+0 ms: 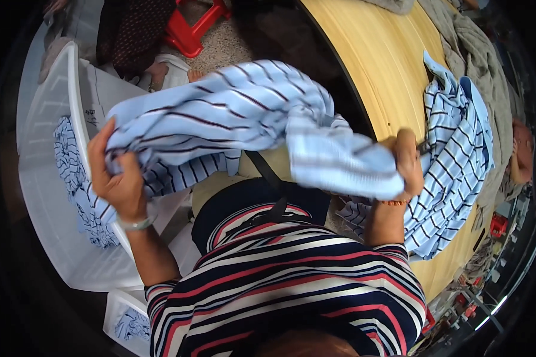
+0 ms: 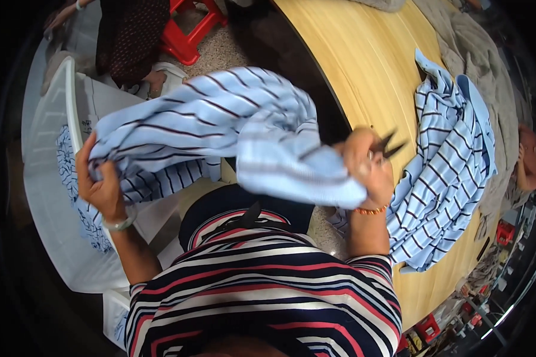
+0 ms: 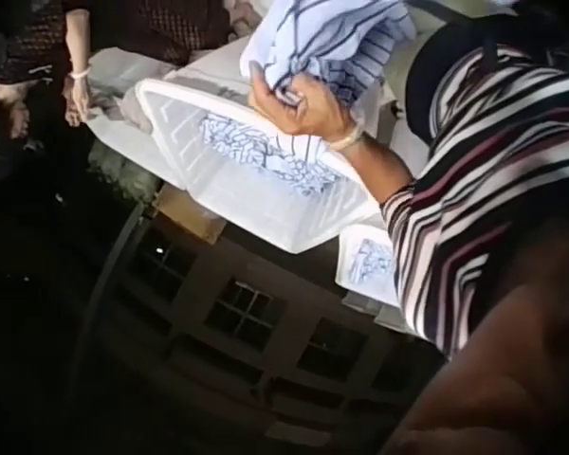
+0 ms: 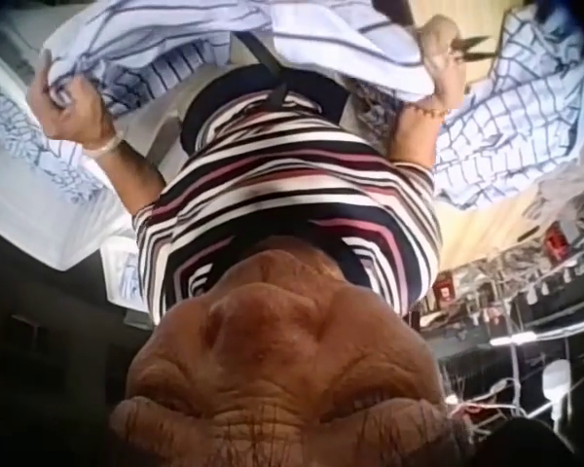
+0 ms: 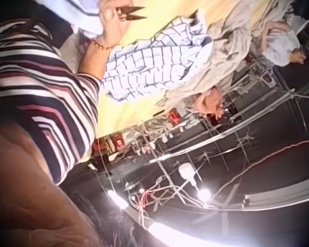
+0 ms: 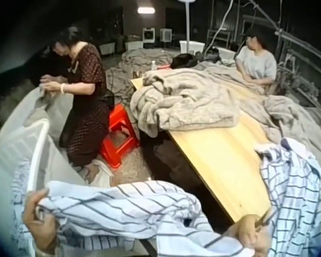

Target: Inspecting garments and using a small clipper tool to remove loose threads or imperfections.

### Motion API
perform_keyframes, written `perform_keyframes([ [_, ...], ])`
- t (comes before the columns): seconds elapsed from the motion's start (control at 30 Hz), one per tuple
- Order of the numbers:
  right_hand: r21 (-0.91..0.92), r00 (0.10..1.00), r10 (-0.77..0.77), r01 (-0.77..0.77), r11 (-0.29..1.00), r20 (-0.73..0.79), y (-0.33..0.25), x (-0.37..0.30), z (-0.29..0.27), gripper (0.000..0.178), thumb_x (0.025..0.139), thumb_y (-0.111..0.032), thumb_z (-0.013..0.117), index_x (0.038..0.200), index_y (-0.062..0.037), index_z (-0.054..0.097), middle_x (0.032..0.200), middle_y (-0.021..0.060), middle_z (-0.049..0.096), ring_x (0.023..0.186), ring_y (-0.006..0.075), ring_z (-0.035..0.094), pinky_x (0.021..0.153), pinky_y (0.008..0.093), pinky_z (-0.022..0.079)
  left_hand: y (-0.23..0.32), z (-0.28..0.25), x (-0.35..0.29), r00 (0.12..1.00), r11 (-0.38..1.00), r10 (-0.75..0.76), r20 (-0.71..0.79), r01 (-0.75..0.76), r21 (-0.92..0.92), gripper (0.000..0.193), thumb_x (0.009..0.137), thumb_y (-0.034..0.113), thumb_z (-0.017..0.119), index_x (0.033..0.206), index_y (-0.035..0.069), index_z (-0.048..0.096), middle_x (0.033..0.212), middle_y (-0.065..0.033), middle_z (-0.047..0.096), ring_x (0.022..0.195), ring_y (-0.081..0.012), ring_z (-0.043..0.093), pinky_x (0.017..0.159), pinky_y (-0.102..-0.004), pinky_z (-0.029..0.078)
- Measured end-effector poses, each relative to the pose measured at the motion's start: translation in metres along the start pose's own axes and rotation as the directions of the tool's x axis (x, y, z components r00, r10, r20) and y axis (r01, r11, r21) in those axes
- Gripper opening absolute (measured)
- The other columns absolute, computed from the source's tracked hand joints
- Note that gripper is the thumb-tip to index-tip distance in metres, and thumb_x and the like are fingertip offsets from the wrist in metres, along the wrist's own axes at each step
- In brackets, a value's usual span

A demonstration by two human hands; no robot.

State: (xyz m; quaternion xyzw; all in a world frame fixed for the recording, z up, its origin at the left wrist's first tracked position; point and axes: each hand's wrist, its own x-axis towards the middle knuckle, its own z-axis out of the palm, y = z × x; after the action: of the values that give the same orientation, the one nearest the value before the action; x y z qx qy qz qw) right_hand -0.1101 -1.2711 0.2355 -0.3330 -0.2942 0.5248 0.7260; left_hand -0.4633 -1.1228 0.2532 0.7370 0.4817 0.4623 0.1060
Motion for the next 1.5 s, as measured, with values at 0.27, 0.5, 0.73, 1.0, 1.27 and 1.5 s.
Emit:
perform_keyframes([
  [0.27, -0.672, 0.742, 0.666, -0.455, 0.584, 0.076, 0.04, -0.016, -0.026, 0.02, 0.092, -0.014, 0.061, 0.104, -0.0006, 0.07, 0.086, 0.009, 0.071, 0.07, 0.0144, 0.062, 0.063, 0.0289, 0.047, -0.012, 0.001, -0.093, 0.518, 0.965, 0.056, 0.853, 0.19, -0.179, 0.045, 0.063, -0.007, 0.049, 0.102, 0.005, 0.069, 0.098, -0.0125, 0.058, 0.096, -0.0288, 0.057, 0.088, -0.0351, 0.045],
  [0.5, -0.893, 0.881, 0.465, -0.274, 0.358, -0.084, 0.08, 0.018, -0.007, 0.036, 0.092, -0.024, 0.066, 0.117, 0.0016, 0.064, 0.089, 0.0091, 0.071, 0.08, 0.0108, 0.063, 0.074, 0.029, 0.052, 0.023, 0.044, -0.092, 0.555, 0.835, 0.175, 0.813, 0.354, -0.421, 0.044, 0.067, -0.008, 0.055, 0.107, 0.005, 0.067, 0.102, -0.0126, 0.058, 0.098, -0.0293, 0.057, 0.088, -0.0357, 0.047],
  [0.73, -0.869, 0.919, 0.356, -0.031, 0.493, 0.169, 0.171, 0.051, 0.034, 0.042, 0.08, -0.024, 0.075, 0.111, 0.0024, 0.067, 0.084, 0.0193, 0.07, 0.073, 0.0252, 0.069, 0.07, 0.0361, 0.052, 0.048, 0.085, -0.114, 0.431, 0.706, 0.489, 0.759, 0.317, -0.634, 0.031, 0.082, 0.0, 0.063, 0.113, 0.001, 0.063, 0.105, -0.0133, 0.061, 0.095, -0.0287, 0.061, 0.084, -0.0359, 0.051],
  [1.0, -0.703, 0.915, 0.399, -0.247, 0.667, 0.057, 0.179, 0.062, -0.003, 0.014, 0.092, -0.011, 0.065, 0.094, 0.003, 0.069, 0.078, -0.0025, 0.064, 0.071, 0.0037, 0.053, 0.065, 0.0208, 0.043, -0.047, 0.036, -0.093, 0.79, 0.998, 0.004, 0.613, -0.039, 0.044, 0.055, 0.074, 0.005, 0.071, 0.127, 0.007, 0.058, 0.118, -0.0166, 0.059, 0.109, -0.0356, 0.055, 0.094, -0.0401, 0.044],
  [1.27, -0.761, 0.853, 0.456, -0.116, 0.639, 0.253, 0.135, 0.012, 0.041, 0.025, 0.081, -0.016, 0.078, 0.1, -0.0018, 0.068, 0.083, 0.0027, 0.066, 0.076, 0.0103, 0.061, 0.071, 0.0257, 0.049, -0.072, 0.034, -0.112, 0.799, 0.985, -0.027, 0.601, 0.125, -0.122, 0.033, 0.078, -0.002, 0.067, 0.111, 0.005, 0.065, 0.097, -0.0149, 0.062, 0.086, -0.0305, 0.06, 0.079, -0.0349, 0.048],
  [1.5, -0.805, 0.87, 0.284, 0.189, 0.562, 0.402, 0.15, 0.002, 0.048, 0.034, 0.077, -0.01, 0.078, 0.109, -0.0016, 0.067, 0.085, 0.0129, 0.063, 0.073, 0.023, 0.063, 0.065, 0.0296, 0.049, -0.019, 0.032, -0.037, 0.891, 0.924, -0.003, 0.455, 0.176, -0.339, 0.016, 0.088, -0.004, 0.059, 0.103, -0.002, 0.064, 0.094, -0.0102, 0.06, 0.086, -0.0174, 0.057, 0.076, -0.0251, 0.044],
])
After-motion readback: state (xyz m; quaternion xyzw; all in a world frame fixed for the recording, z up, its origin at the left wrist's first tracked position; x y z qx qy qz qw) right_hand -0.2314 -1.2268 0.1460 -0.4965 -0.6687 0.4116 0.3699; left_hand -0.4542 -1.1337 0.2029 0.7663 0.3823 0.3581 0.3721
